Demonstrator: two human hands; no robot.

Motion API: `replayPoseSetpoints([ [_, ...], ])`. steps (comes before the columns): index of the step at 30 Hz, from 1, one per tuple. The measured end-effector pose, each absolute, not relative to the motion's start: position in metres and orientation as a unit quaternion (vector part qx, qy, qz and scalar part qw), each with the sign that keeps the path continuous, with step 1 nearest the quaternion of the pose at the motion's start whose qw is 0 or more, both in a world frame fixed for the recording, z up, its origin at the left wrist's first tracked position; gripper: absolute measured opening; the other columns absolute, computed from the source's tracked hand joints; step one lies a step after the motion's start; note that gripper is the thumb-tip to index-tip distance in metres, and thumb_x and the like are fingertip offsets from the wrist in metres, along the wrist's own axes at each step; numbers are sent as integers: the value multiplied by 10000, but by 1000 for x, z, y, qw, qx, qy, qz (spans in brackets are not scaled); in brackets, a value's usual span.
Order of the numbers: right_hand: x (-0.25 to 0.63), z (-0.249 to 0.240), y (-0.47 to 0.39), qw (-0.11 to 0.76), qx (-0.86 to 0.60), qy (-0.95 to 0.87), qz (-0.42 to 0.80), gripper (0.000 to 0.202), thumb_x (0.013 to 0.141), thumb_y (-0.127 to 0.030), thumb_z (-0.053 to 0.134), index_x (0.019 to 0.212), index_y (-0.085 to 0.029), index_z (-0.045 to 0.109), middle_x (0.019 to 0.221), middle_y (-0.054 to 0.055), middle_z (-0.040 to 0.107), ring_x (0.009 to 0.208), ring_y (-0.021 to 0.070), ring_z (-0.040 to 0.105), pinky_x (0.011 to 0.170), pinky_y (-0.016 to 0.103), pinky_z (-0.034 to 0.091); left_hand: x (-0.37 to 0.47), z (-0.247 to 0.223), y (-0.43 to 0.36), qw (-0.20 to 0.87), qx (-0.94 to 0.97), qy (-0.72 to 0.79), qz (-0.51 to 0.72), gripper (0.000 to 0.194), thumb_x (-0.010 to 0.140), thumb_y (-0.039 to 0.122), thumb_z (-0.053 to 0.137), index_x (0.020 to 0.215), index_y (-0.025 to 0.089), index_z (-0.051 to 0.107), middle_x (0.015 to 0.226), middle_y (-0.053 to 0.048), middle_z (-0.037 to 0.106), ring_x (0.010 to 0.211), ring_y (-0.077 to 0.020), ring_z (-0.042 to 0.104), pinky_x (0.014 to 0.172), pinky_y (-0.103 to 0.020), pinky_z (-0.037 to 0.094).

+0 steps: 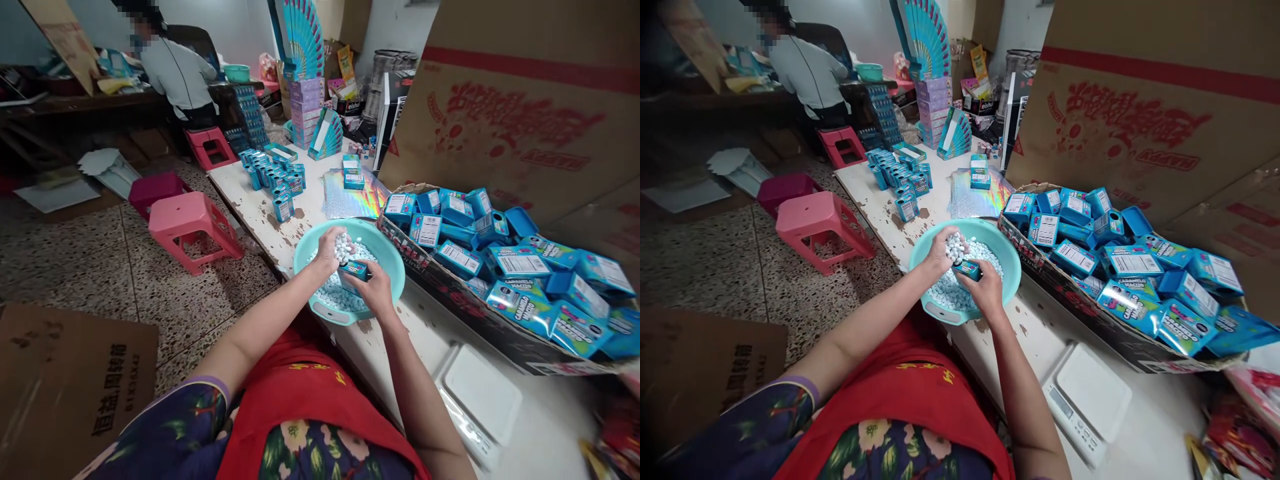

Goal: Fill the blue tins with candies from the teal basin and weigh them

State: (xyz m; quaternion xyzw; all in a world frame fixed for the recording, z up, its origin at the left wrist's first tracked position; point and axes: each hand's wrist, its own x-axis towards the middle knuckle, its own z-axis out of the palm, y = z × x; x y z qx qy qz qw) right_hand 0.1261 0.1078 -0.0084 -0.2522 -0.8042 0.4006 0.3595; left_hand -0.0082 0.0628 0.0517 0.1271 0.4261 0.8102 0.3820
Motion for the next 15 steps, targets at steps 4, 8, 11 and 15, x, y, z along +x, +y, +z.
replayPoseSetpoints([
  [4,121,-4,101,369,-268,-804,382,404,721,-503,703,1000,-212,690,979,78,700,918,259,641,839,390,476,-8,45,69,337,110,443,823,301,616,365,704,684,184,474,544,59,501,426,-89,509,473,-238,440],
  [8,119,-3,99,378,-275,-802,372,406,720,-500,707,1013,-219,692,996,74,692,920,254,640,836,382,476,-7,43,71,322,143,466,812,354,623,387,747,658,184,458,546,65,483,421,-74,494,466,-228,425],
  [11,117,-1,100,377,-286,-793,384,407,711,-492,716,1008,-214,697,983,72,695,907,256,644,827,382,476,-7,44,73,321,161,481,800,398,629,434,770,657,181,465,586,53,505,426,-70,504,438,-216,392],
  [15,116,1,101,377,-294,-781,401,414,696,-480,735,1002,-203,700,991,69,702,924,253,644,853,381,473,-11,44,75,319,195,489,788,465,614,528,788,657,184,478,565,49,507,407,-85,502,414,-228,376],
])
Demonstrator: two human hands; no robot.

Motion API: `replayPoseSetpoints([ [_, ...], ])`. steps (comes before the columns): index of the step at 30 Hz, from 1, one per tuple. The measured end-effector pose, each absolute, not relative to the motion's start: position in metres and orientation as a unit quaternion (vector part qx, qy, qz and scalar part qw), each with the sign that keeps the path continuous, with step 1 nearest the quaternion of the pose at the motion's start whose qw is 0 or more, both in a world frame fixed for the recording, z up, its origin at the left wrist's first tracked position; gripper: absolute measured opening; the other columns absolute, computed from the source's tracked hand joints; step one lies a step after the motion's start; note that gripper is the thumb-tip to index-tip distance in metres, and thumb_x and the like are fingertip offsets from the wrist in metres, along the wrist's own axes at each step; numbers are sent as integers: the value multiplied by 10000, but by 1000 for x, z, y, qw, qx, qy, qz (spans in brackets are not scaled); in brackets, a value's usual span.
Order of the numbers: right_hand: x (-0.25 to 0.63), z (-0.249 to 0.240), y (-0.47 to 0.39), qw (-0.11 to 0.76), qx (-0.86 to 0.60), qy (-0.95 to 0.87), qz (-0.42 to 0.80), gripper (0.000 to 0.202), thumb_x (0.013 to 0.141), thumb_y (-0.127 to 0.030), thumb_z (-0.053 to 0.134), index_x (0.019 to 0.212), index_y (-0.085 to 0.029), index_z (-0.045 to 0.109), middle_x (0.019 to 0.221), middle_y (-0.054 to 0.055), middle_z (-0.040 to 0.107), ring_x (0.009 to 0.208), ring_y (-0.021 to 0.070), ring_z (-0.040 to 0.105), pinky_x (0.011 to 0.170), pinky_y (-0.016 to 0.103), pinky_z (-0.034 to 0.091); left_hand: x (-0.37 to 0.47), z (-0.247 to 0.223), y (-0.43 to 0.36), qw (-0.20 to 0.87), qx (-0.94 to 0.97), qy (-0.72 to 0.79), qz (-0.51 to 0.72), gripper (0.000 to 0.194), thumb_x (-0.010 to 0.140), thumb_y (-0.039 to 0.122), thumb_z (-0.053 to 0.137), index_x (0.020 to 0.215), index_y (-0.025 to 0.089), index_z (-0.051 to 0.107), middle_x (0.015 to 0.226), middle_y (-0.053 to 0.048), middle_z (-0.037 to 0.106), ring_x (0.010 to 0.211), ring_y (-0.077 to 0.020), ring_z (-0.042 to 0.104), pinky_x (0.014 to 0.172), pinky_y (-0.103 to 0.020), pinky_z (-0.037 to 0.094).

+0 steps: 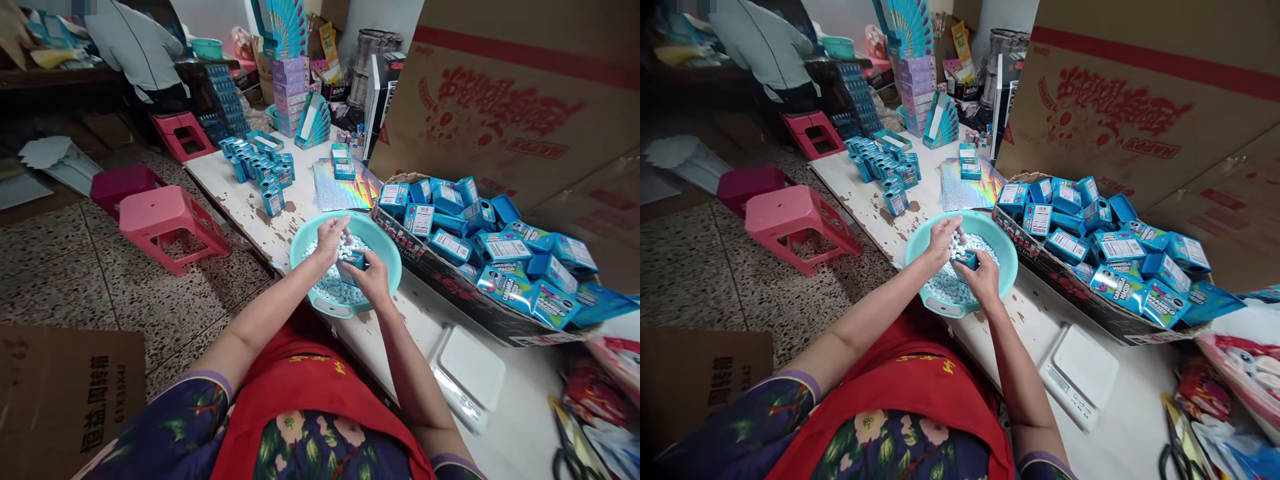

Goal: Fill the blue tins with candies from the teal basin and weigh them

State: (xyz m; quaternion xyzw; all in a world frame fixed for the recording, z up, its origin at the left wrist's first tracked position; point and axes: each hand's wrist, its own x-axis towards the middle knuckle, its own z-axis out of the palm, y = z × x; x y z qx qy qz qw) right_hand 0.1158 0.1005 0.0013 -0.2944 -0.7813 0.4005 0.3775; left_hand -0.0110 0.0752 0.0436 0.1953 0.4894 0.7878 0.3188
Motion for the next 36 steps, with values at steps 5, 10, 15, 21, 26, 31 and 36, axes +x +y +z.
replayPoseSetpoints([
  [5,115,3,100,384,-297,-779,398,416,700,-493,726,1004,-211,698,986,70,702,931,253,641,858,384,473,-14,44,76,304,216,499,782,504,665,611,726,576,167,506,537,19,513,430,-96,524,464,-249,424],
  [10,112,3,101,384,-298,-772,410,397,689,-476,734,983,-211,700,970,63,702,919,250,643,853,380,472,-14,47,73,326,216,520,760,486,680,594,719,583,156,534,567,1,537,453,-100,549,471,-237,424],
  [15,113,4,103,389,-296,-767,415,389,688,-449,736,997,-214,704,980,63,697,913,247,636,864,382,465,-12,47,72,339,254,503,753,391,673,515,739,715,167,567,650,16,562,483,-99,576,491,-231,460],
  [21,117,1,106,388,-304,-759,426,406,681,-443,745,1011,-210,702,982,71,687,910,248,631,862,391,467,-11,44,75,336,280,513,738,323,703,446,730,762,174,566,665,16,577,515,-99,578,526,-229,476],
  [26,118,1,108,388,-307,-752,436,406,680,-436,743,1008,-200,704,973,72,680,902,246,628,852,393,471,-2,44,76,344,288,512,733,342,700,467,729,691,152,596,687,-4,578,552,-85,561,575,-228,481],
  [31,121,-5,114,386,-309,-733,467,402,659,-431,758,989,-205,710,975,61,694,910,242,633,862,393,484,2,47,78,356,314,513,716,348,722,478,701,675,148,600,667,-12,573,572,-94,550,599,-238,481],
  [36,133,-20,124,463,-338,-644,507,498,656,-458,773,1084,-218,686,999,51,695,917,230,640,848,391,511,-32,40,72,242,459,705,484,416,844,537,501,756,150,628,841,-93,656,806,-208,626,794,-351,510],
])
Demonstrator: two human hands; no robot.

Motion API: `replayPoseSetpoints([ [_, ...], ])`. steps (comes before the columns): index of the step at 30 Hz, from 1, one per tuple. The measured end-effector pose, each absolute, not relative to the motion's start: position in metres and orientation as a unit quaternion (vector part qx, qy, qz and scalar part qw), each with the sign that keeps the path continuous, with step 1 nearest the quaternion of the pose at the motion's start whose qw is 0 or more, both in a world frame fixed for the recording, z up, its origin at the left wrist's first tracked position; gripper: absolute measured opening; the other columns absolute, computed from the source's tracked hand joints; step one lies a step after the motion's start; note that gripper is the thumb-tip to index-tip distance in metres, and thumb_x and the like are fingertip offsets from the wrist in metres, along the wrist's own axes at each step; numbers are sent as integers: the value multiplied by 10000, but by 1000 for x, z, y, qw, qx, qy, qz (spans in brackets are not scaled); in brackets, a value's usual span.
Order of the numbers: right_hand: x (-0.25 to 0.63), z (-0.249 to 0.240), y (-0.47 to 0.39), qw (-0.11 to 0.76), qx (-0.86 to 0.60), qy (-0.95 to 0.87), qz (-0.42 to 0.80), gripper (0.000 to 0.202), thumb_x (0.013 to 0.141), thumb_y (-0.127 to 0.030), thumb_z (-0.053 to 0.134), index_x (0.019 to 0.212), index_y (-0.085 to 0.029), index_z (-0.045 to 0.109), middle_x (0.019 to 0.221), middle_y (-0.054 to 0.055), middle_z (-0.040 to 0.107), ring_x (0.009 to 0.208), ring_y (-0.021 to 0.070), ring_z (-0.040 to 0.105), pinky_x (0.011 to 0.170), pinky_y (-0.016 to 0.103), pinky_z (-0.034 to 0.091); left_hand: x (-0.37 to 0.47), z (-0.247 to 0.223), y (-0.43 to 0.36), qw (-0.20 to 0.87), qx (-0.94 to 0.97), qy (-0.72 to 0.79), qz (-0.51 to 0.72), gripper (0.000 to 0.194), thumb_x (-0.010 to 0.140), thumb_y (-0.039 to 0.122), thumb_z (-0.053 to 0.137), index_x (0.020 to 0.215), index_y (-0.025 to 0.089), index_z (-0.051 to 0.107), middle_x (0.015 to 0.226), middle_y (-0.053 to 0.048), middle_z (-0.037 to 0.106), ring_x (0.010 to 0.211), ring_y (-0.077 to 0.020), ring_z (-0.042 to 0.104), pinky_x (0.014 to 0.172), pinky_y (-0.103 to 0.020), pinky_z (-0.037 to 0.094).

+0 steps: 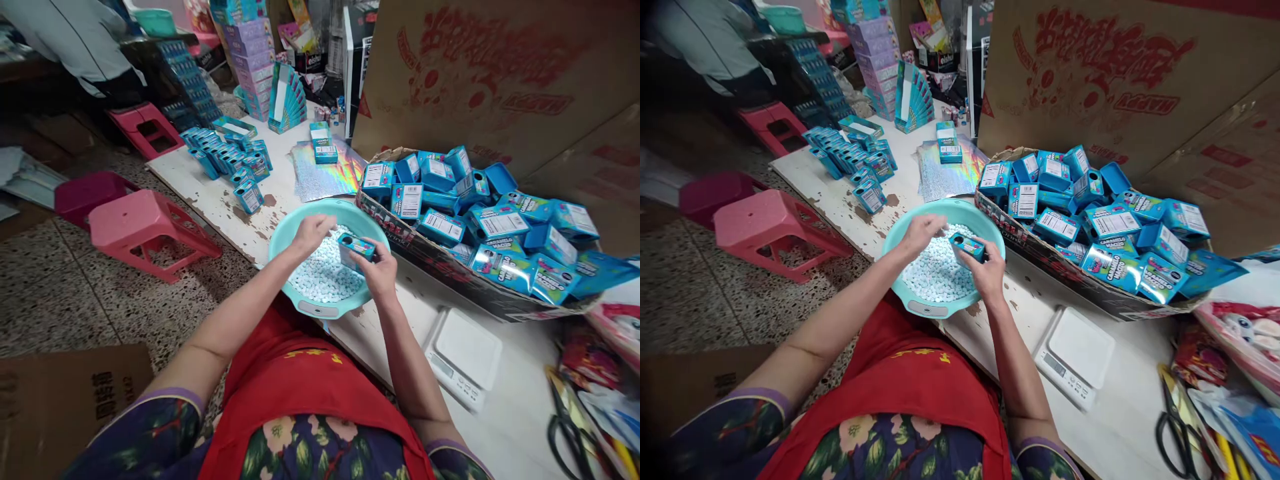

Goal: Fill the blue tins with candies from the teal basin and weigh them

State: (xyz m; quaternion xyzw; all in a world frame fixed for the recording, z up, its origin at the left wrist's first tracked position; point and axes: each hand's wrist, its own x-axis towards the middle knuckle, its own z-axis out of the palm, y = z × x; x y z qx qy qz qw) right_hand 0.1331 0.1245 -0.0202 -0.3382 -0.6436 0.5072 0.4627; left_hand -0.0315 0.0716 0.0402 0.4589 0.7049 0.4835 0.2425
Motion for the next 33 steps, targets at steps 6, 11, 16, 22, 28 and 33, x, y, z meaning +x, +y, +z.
replayPoseSetpoints([
  [6,135,-27,126,542,-367,-580,484,479,693,-433,758,1102,-201,665,1045,60,670,941,211,636,869,363,503,-9,8,46,227,582,779,-52,746,759,718,502,1301,207,545,1391,-212,459,1257,-472,417,933,-616,408],
  [11,134,-25,125,528,-387,-607,450,464,692,-446,761,1080,-207,675,1016,52,670,928,206,631,883,364,492,28,-4,37,255,617,739,-89,671,855,616,383,1355,178,477,1334,-219,487,1165,-410,529,888,-520,467],
  [16,134,-25,126,520,-389,-622,438,460,684,-444,762,1067,-203,680,1012,55,663,944,216,623,895,371,479,17,-7,39,301,625,721,-11,368,767,378,553,1054,169,650,962,-139,674,911,-330,650,789,-408,486],
  [22,137,-24,130,484,-372,-655,446,451,671,-440,768,1050,-209,688,990,53,666,928,225,622,884,386,477,-16,11,40,326,530,760,188,220,768,394,547,691,189,561,636,-21,586,609,-176,592,532,-256,424],
  [28,132,-8,110,423,-322,-728,432,407,682,-446,760,1012,-215,698,966,55,668,905,236,626,843,384,481,-20,52,47,449,247,530,675,277,657,408,684,724,175,549,578,29,519,388,-66,438,329,-180,248],
  [33,120,0,90,385,-287,-764,430,355,685,-393,766,990,-222,701,957,51,688,903,238,635,841,378,479,-14,54,58,396,173,449,782,260,657,372,682,711,174,522,628,25,568,520,-114,602,489,-215,484],
])
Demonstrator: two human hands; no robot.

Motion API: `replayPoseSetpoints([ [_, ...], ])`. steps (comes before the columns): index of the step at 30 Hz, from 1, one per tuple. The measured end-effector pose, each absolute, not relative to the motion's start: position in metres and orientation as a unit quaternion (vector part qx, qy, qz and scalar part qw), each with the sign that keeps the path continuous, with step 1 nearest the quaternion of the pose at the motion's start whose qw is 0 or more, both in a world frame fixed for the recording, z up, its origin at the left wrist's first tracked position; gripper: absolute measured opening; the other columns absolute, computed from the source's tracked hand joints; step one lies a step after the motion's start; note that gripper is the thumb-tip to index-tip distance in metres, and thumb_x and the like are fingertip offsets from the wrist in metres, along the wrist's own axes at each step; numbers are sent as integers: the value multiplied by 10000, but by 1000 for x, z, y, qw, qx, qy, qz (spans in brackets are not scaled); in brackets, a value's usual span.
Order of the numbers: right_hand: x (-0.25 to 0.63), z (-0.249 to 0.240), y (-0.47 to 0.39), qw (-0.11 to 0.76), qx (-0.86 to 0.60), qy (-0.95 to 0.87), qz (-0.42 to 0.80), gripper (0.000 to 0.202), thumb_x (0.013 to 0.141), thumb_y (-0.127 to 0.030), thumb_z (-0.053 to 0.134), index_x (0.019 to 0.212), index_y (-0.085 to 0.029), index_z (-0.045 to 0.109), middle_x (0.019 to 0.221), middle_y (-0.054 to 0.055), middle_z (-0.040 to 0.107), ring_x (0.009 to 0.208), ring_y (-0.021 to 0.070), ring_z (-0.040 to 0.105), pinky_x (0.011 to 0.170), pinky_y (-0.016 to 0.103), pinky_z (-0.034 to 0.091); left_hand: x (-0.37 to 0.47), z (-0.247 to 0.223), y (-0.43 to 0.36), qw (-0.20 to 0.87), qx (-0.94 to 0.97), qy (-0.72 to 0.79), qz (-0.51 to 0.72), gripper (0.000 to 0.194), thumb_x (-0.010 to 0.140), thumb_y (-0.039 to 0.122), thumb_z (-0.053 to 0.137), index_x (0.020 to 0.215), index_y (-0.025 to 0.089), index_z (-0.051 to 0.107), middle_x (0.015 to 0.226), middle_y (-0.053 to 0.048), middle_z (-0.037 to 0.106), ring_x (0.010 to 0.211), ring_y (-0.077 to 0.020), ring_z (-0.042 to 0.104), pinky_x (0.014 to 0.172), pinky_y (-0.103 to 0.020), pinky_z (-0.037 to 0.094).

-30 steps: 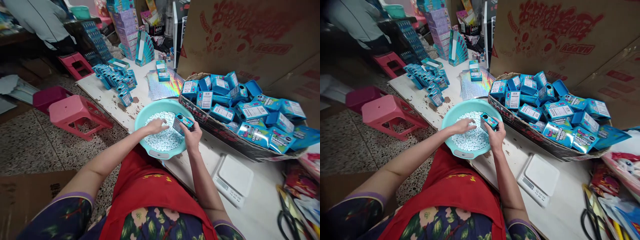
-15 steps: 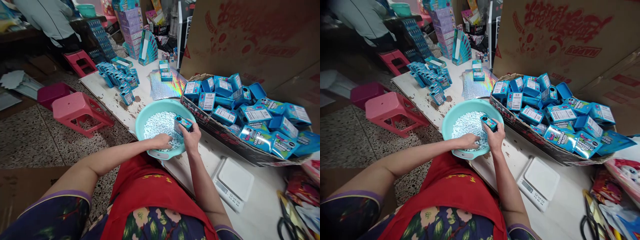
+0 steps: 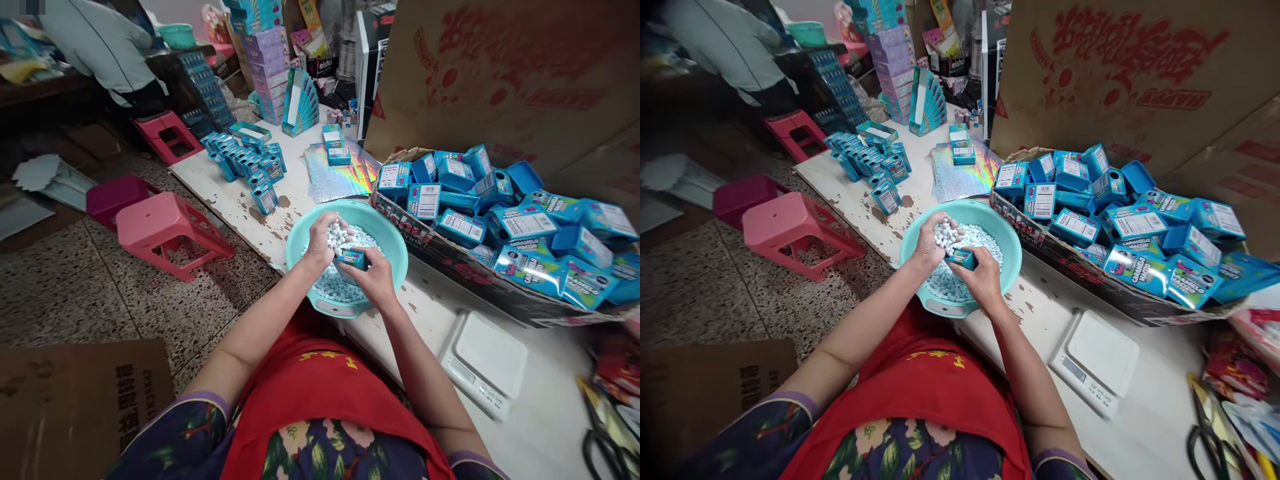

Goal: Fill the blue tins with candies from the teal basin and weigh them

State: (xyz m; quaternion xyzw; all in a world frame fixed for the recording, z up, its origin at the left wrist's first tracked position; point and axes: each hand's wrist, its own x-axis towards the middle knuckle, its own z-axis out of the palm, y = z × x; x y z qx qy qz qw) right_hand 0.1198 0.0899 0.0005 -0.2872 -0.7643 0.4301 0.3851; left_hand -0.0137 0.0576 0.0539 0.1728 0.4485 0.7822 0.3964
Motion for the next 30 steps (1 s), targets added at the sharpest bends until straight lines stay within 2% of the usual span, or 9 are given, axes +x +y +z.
replayPoseSetpoints([
  [5,117,2,88,397,-297,-762,417,356,692,-393,757,1000,-225,696,951,49,688,902,235,632,839,375,479,-14,50,57,364,187,457,790,300,665,375,720,696,178,496,641,35,562,486,-95,573,500,-227,494],
  [10,116,3,89,397,-295,-760,421,366,691,-418,754,1001,-230,699,960,52,689,910,238,630,841,374,478,-16,52,55,337,208,498,771,359,668,452,730,691,182,494,617,50,525,475,-83,563,489,-215,483],
  [14,111,-3,90,401,-285,-759,426,373,690,-423,757,1002,-226,702,954,50,689,913,236,631,846,372,474,-15,49,56,322,223,521,758,348,665,437,734,703,172,512,666,25,578,484,-88,580,474,-215,475],
  [19,107,-8,90,386,-276,-757,449,366,697,-422,753,1006,-234,701,975,41,689,915,228,636,849,363,473,-12,46,58,317,243,541,741,351,683,440,729,699,178,496,619,48,529,508,-92,598,500,-209,489],
  [30,117,1,92,417,-296,-742,433,346,701,-405,753,994,-230,695,962,49,669,937,239,627,863,375,469,-7,45,62,294,271,540,741,338,763,425,691,651,188,478,532,50,497,405,-72,485,392,-200,364],
])
